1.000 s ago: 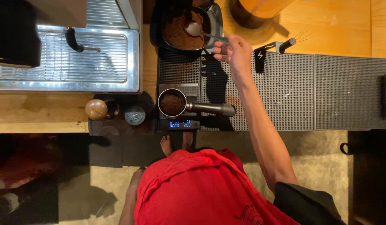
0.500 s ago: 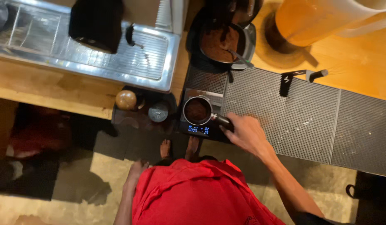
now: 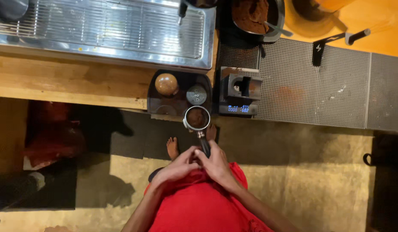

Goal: The person prepares espresso by tamping coffee grounds in a portafilter, locking it into the machine, and brewing into a cup. They then remove the portafilter, wipe it with a cloth, and repeat the process by scooping fresh grounds from a container onto a scale.

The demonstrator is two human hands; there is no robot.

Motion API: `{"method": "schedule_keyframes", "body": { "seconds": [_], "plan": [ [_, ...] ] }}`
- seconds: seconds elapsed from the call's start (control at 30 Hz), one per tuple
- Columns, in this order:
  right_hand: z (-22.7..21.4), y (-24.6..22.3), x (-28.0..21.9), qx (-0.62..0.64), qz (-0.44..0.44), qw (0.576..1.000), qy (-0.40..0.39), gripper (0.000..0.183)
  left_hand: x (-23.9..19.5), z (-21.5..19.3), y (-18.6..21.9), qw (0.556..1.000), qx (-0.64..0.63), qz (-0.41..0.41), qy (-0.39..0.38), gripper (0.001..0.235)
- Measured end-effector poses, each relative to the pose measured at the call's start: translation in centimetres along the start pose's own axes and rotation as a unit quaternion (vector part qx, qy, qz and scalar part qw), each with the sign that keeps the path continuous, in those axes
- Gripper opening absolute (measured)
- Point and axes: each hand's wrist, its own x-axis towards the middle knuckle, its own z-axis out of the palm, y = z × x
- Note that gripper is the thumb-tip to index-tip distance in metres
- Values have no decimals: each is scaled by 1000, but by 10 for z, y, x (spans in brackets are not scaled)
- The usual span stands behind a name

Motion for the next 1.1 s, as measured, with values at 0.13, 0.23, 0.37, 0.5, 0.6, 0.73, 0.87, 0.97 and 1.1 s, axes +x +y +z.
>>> {"method": "schedule_keyframes", "body": {
  "seconds": [0.13, 0.23, 0.37, 0.5, 0.6, 0.73, 0.87, 0.97, 1.1],
  "plan": [
    [38, -14, 9, 76, 7, 996, 53, 39, -5, 4, -13, 986, -157, -33, 42, 57],
    [27, -50, 12, 119, -122, 974, 149, 56, 25, -9, -79, 970, -207, -44, 122, 21],
    [13, -68, 39, -11, -311, 916, 253, 95, 23, -18, -64, 976, -35, -3, 214, 10],
    [-5, -89, 22, -86, -373, 862, 332, 80, 11, -14, -73, 969, 17, 29, 244, 7],
    [-12, -93, 17, -112, -397, 837, 360, 78, 3, -11, -61, 967, 28, 45, 249, 5],
    [-3, -60, 55, -130, -388, 858, 308, 80, 28, -25, -61, 975, -13, 1, 220, 21],
    [-22, -68, 63, -153, -387, 887, 203, 83, 11, -18, -28, 974, -31, 3, 226, 35],
    [-49, -96, 60, -206, -420, 879, 91, 78, 13, -18, -28, 974, -45, 1, 222, 43],
    [-76, -119, 50, -100, -464, 880, -34, 75, 16, -14, -30, 974, -58, -3, 221, 50]
  ]
}}
